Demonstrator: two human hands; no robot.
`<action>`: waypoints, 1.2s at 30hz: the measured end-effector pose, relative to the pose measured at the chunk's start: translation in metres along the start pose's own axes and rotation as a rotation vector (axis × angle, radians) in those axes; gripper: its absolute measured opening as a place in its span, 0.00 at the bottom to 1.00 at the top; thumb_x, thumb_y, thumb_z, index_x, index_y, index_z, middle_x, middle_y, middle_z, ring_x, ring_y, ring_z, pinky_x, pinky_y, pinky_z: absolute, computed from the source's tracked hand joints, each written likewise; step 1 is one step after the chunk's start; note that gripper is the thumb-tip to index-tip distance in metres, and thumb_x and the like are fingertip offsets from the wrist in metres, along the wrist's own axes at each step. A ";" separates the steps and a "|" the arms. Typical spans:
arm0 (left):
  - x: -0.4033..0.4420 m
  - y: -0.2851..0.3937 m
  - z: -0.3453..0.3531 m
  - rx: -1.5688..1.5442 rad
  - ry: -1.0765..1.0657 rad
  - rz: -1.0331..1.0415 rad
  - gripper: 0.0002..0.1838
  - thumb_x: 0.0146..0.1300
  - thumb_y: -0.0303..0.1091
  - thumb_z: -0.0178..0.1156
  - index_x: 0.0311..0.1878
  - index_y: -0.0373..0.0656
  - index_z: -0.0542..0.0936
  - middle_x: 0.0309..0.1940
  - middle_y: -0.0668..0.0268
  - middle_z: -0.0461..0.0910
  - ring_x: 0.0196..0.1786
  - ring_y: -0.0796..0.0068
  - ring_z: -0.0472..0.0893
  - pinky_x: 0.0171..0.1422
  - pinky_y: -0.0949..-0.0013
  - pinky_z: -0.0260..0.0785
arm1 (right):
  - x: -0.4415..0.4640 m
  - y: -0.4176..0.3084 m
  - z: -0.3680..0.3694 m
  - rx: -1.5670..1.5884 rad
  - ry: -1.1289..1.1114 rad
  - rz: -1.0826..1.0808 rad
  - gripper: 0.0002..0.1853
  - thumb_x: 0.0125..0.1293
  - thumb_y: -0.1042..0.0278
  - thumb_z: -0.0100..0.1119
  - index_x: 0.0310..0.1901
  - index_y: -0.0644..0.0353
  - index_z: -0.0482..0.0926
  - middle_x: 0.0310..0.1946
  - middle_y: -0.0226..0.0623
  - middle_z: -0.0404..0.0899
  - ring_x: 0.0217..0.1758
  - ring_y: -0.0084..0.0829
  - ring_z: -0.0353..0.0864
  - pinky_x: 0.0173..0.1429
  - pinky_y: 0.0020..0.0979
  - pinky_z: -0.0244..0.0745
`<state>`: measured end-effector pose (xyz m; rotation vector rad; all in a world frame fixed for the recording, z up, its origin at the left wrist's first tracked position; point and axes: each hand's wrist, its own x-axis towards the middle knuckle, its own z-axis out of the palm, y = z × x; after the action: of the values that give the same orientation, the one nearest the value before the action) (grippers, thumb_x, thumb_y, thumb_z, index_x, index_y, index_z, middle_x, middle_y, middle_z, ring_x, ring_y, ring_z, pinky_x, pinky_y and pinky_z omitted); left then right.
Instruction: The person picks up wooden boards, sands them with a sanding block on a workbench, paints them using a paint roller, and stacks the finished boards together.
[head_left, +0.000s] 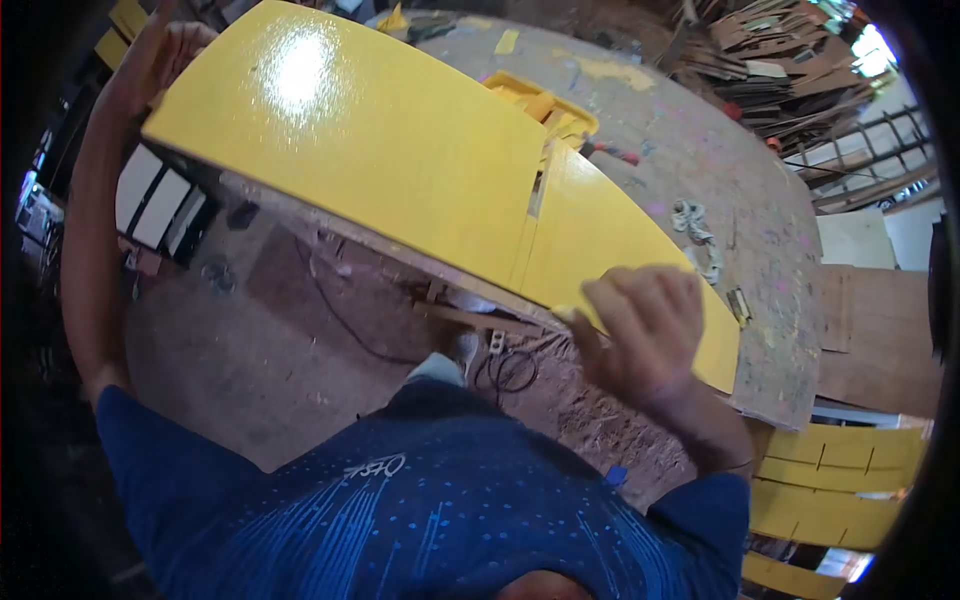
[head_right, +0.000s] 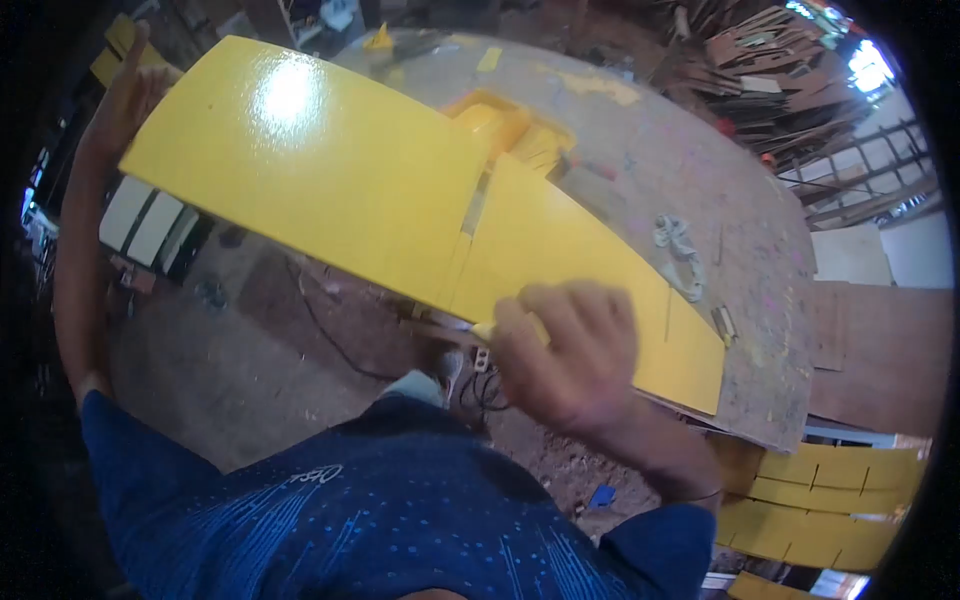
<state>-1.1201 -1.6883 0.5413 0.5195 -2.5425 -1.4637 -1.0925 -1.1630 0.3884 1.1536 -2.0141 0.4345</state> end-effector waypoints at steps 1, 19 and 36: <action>-0.016 0.016 -0.007 0.009 0.014 0.042 0.47 0.60 0.84 0.31 0.34 0.45 0.76 0.23 0.71 0.74 0.25 0.79 0.69 0.31 0.75 0.55 | -0.010 -0.014 -0.010 -0.057 0.051 0.016 0.10 0.54 0.69 0.67 0.38 0.59 0.79 0.32 0.34 0.77 0.33 0.32 0.74 0.36 0.35 0.62; -0.114 0.153 0.020 -0.040 -0.064 0.456 0.45 0.60 0.84 0.28 0.51 0.46 0.62 0.41 0.61 0.69 0.45 0.70 0.61 0.49 0.66 0.44 | 0.017 0.006 -0.109 -0.694 0.540 0.180 0.11 0.56 0.67 0.65 0.41 0.56 0.79 0.31 0.29 0.72 0.32 0.29 0.72 0.34 0.34 0.59; -0.006 0.323 0.282 -0.600 -0.591 0.749 0.49 0.60 0.84 0.25 0.67 0.48 0.48 0.57 0.52 0.64 0.64 0.61 0.54 0.67 0.58 0.34 | 0.064 0.079 -0.188 -0.907 0.725 0.355 0.06 0.56 0.75 0.69 0.34 0.66 0.85 0.29 0.39 0.86 0.30 0.40 0.84 0.38 0.32 0.80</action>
<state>-1.2710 -1.3102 0.6763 -0.9583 -2.0184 -2.0536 -1.0948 -1.0429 0.5654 0.0431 -1.4587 0.0458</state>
